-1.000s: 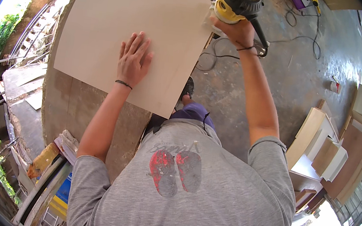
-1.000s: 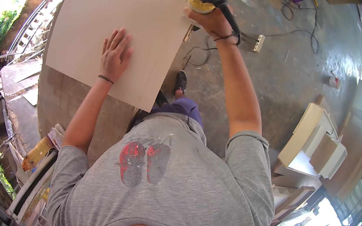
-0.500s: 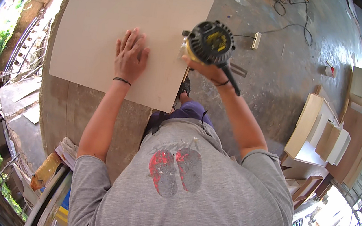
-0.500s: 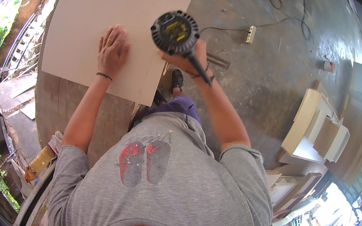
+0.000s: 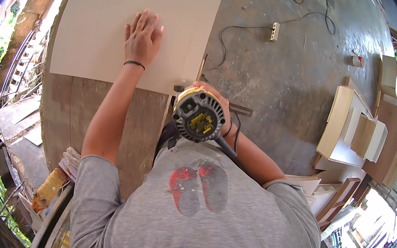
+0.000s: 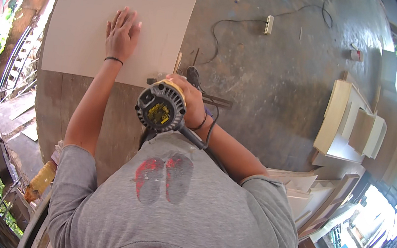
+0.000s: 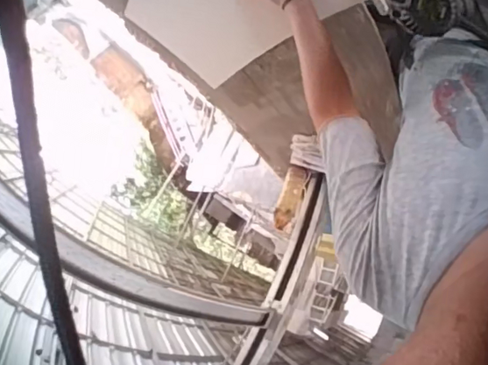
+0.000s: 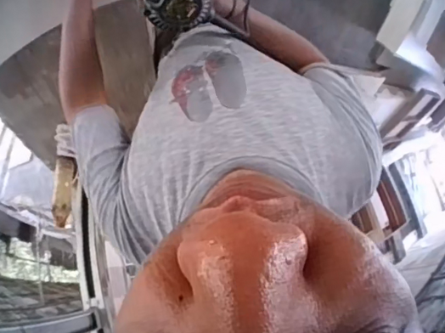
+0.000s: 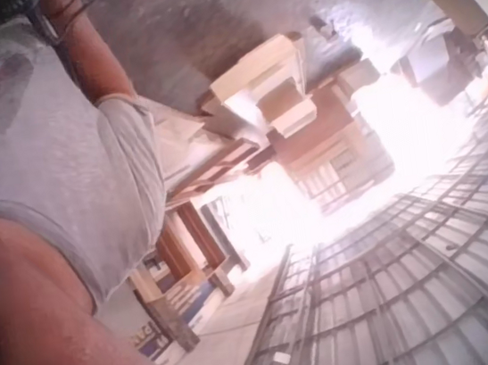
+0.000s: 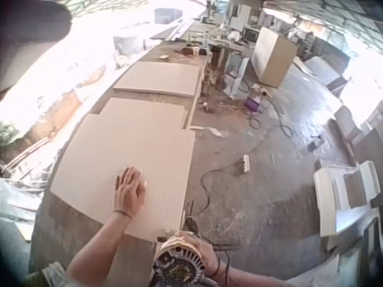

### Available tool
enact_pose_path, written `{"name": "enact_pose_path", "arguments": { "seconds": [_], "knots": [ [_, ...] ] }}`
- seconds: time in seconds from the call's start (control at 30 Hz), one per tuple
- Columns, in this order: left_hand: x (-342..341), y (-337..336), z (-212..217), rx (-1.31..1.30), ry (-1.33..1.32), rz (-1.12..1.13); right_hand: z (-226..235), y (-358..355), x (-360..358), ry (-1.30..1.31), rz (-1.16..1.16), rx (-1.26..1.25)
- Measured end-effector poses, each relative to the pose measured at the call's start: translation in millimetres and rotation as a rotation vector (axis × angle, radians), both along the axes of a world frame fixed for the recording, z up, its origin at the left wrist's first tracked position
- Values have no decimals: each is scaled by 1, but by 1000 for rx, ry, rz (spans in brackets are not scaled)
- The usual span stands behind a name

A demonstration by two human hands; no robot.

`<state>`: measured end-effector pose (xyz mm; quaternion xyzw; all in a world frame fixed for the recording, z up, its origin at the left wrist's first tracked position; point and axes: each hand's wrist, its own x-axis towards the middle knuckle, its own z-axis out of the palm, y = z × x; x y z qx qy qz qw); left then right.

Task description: The person uses a hand-held router to trim the edges of several wooden boards on a workbench.

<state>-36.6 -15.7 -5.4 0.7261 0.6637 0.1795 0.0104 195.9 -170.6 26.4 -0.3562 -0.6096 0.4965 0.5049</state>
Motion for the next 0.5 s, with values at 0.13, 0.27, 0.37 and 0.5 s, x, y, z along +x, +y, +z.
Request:
{"name": "enact_pose_path", "arguments": {
  "seconds": [0.13, 0.27, 0.37, 0.5],
  "knots": [
    [0, 3, -3, 19, -25, 10, 4, -24, -6, -221, -20, 168],
    [-4, -4, -8, 29, -87, -97, 7, -42, -4, -343, 46, 195],
    [6, -28, -14, 16, -131, -353, -11, -50, 13, -84, 11, -23],
    [37, -40, 10, -94, -121, -575, 13, -45, 41, 63, -163, -277]
  ]
}}
